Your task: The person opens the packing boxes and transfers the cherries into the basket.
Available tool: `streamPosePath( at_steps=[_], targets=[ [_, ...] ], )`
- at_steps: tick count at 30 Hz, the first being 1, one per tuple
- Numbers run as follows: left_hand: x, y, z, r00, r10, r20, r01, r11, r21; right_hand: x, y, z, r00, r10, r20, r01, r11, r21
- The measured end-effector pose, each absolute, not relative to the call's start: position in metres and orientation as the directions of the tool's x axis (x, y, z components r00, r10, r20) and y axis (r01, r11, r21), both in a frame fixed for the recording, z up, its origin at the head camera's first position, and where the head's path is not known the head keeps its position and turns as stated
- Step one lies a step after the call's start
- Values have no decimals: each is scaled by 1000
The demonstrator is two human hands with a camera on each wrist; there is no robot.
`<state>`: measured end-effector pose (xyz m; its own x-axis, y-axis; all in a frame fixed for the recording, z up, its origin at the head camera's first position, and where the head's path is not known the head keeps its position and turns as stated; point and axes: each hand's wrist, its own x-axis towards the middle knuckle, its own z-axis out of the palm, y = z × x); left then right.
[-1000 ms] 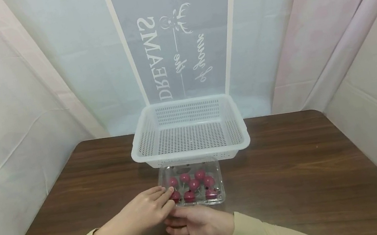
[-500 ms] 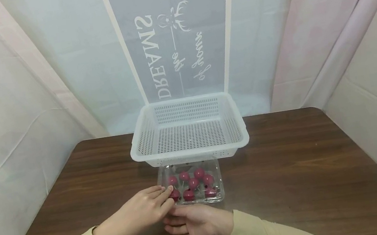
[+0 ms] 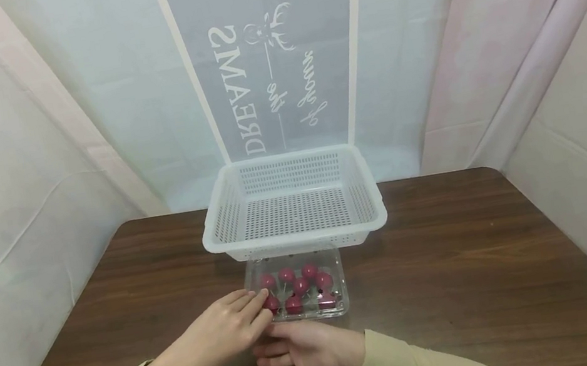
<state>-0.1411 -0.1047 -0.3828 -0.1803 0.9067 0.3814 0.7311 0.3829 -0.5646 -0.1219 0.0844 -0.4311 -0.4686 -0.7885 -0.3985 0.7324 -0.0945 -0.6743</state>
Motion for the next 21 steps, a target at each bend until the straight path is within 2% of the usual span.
streamPosePath(
  at_steps=[3, 8, 12, 16, 21],
  targets=[
    [-139, -102, -380, -211, 884, 417, 725, 428, -540, -120, 85, -431, -450, -801, -396, 732, -76, -677],
    [-134, -91, -375, -214, 873, 439, 686, 454, -569, -116, 97, -434, -421, -823, -380, 720, -49, -692],
    [-130, -77, -371, -164, 870, 465, 686, 440, -580, -112, 114, -436, -418, -835, -358, 711, -56, -701],
    [-127, -61, -366, -97, 867, 489, 693, 411, -592, -110, 131, -437, -440, -827, -351, 689, -61, -722],
    [-124, -42, -366, -73, 871, 485, 707, 388, -591, -110, 150, -439, -476, -806, -351, 616, -22, -787]
  ],
)
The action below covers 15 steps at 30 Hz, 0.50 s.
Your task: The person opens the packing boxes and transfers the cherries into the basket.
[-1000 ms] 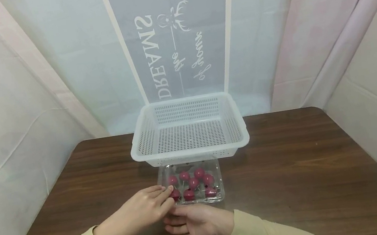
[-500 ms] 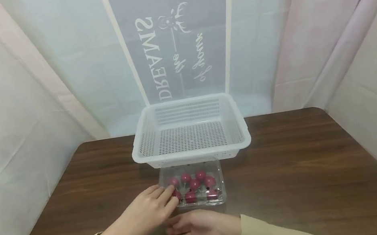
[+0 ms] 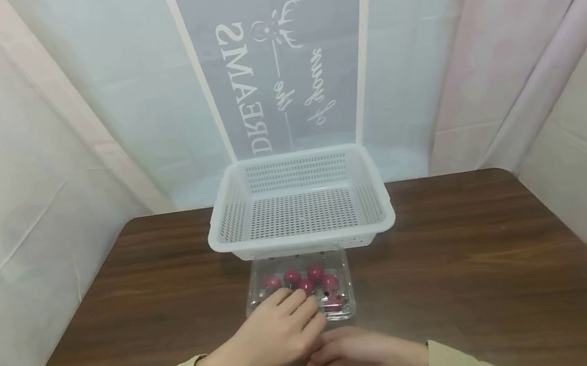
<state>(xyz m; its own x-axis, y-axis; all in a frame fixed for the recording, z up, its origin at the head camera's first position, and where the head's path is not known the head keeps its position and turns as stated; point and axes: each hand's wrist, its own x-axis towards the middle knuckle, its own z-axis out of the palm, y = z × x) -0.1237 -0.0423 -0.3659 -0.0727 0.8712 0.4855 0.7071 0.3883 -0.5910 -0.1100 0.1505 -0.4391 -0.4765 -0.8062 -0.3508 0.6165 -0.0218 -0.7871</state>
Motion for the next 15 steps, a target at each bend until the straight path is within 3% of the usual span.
streamPosePath(
  at_steps=[3, 10, 15],
  targets=[
    [-124, -34, -370, -85, 878, 471, 706, 387, -593, -113, 165, -440, -491, -795, -355, 559, 25, -829],
    [-125, -16, -378, -182, 884, 431, 725, 417, -549, -128, 200, -439, -567, -720, -401, 419, 167, -892],
    [-123, -5, -380, -195, 885, 424, 691, 430, -580, -141, 217, -435, -621, -687, -377, 275, 260, -926]
  ],
)
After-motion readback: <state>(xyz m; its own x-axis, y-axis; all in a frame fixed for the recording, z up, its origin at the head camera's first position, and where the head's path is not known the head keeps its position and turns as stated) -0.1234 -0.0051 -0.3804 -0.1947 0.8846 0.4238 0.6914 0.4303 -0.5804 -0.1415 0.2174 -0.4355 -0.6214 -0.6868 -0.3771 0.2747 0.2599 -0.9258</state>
